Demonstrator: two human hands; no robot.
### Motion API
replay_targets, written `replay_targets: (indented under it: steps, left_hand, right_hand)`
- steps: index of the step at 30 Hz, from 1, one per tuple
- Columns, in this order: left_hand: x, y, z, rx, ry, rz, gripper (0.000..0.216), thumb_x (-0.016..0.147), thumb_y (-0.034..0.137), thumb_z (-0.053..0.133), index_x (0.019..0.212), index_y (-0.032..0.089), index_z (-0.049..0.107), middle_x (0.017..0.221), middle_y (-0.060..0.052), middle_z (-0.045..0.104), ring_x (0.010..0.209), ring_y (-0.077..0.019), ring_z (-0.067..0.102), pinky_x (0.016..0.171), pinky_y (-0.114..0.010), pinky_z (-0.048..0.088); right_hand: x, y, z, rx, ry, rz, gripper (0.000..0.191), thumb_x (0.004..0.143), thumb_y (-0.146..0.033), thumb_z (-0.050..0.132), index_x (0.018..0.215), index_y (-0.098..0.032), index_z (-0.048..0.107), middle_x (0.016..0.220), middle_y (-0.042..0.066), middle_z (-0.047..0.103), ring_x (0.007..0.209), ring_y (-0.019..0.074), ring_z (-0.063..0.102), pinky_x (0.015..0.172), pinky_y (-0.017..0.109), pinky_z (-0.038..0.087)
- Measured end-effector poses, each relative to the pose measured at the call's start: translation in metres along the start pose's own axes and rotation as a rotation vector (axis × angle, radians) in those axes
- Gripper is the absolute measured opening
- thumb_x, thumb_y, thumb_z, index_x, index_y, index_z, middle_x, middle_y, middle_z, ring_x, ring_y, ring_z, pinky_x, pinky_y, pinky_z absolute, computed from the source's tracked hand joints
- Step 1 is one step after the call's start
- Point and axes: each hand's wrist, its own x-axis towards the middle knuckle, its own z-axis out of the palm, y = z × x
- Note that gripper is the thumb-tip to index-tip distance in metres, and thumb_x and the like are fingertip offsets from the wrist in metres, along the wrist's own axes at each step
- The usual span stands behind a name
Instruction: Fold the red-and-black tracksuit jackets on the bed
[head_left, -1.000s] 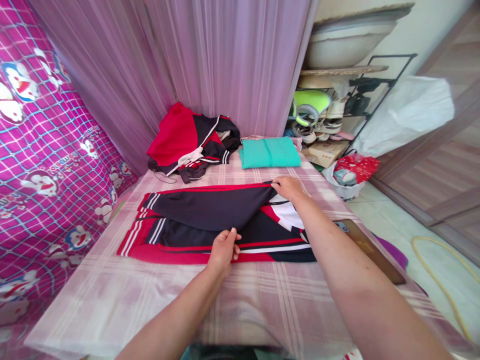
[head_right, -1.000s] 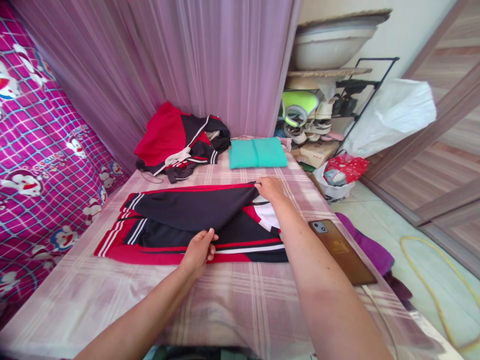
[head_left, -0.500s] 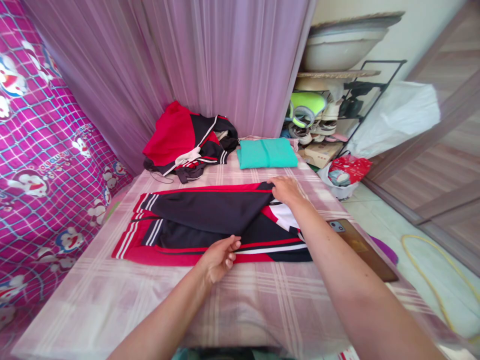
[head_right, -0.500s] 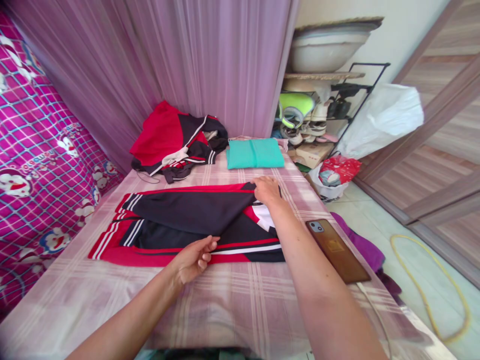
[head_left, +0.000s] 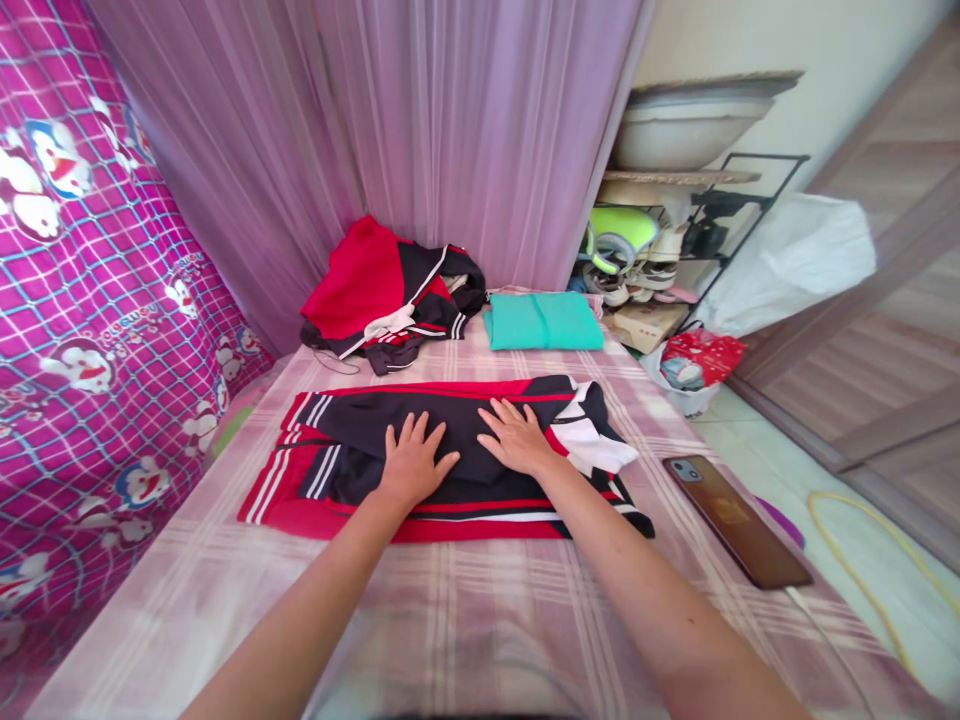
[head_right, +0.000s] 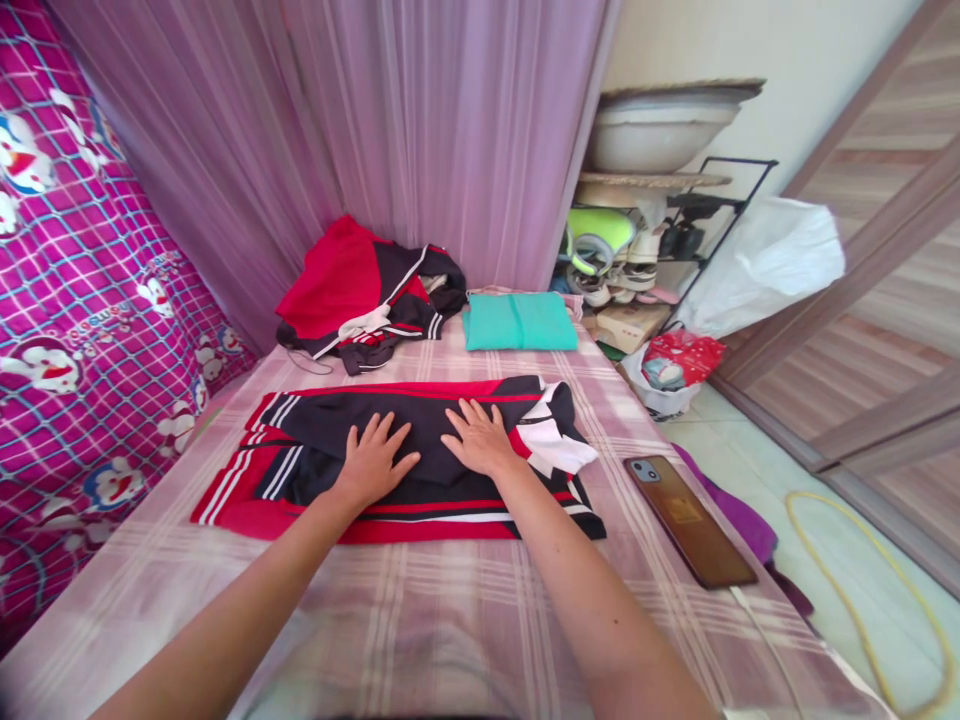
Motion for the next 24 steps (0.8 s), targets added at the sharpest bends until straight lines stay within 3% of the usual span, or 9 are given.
replay_targets:
  steps: [5, 11, 14, 20, 24]
  left_hand:
    - [-0.011, -0.002, 0.014, 0.219, -0.119, -0.03, 0.068, 0.091, 0.062, 0.047, 0.15, 0.029, 0.04, 0.16, -0.015, 0.032, 0.148, -0.0386, 0.023, 0.111, -0.074, 0.015]
    - [-0.011, 0.003, 0.011, 0.309, -0.187, -0.074, 0.07, 0.092, 0.064, 0.038, 0.154, 0.032, 0.03, 0.163, -0.009, 0.024, 0.15, -0.0365, 0.017, 0.112, -0.073, 0.015]
    - [-0.011, 0.001, 0.014, 0.313, -0.172, -0.066, 0.069, 0.092, 0.065, 0.036, 0.153, 0.033, 0.03, 0.163, -0.008, 0.025, 0.15, -0.0365, 0.018, 0.111, -0.074, 0.016]
    - [-0.012, 0.0, 0.017, 0.27, -0.159, -0.069, 0.07, 0.092, 0.066, 0.036, 0.153, 0.033, 0.031, 0.163, -0.009, 0.025, 0.15, -0.036, 0.018, 0.111, -0.076, 0.013]
    - [-0.012, 0.002, 0.015, 0.227, -0.171, -0.072, 0.071, 0.091, 0.067, 0.037, 0.153, 0.033, 0.031, 0.163, -0.009, 0.024, 0.15, -0.0371, 0.017, 0.111, -0.077, 0.01]
  right_hand:
    - [-0.008, -0.01, -0.011, 0.016, -0.09, 0.046, 0.067, 0.097, -0.059, 0.032, 0.155, -0.025, 0.032, 0.164, 0.012, 0.019, 0.151, 0.0305, 0.015, 0.118, 0.059, 0.012]
    - [0.009, -0.029, -0.006, 0.008, 0.038, 0.002, 0.066, 0.098, -0.06, 0.026, 0.155, -0.027, 0.031, 0.164, 0.009, 0.021, 0.151, 0.0256, 0.015, 0.12, 0.055, 0.008]
    - [0.014, -0.014, 0.0, -0.014, -0.001, 0.05, 0.067, 0.098, -0.061, 0.023, 0.154, -0.026, 0.032, 0.164, 0.008, 0.023, 0.151, 0.0248, 0.015, 0.12, 0.054, 0.008]
    - [0.008, 0.045, -0.004, -0.129, 0.001, 0.238, 0.06, 0.101, -0.052, 0.02, 0.155, -0.027, 0.031, 0.163, 0.007, 0.024, 0.15, 0.0235, 0.018, 0.12, 0.051, 0.009]
    - [0.014, 0.048, -0.007, -0.175, 0.043, 0.375, 0.06, 0.1, -0.048, 0.028, 0.153, -0.021, 0.035, 0.161, 0.012, 0.03, 0.148, 0.0274, 0.025, 0.119, 0.051, 0.016]
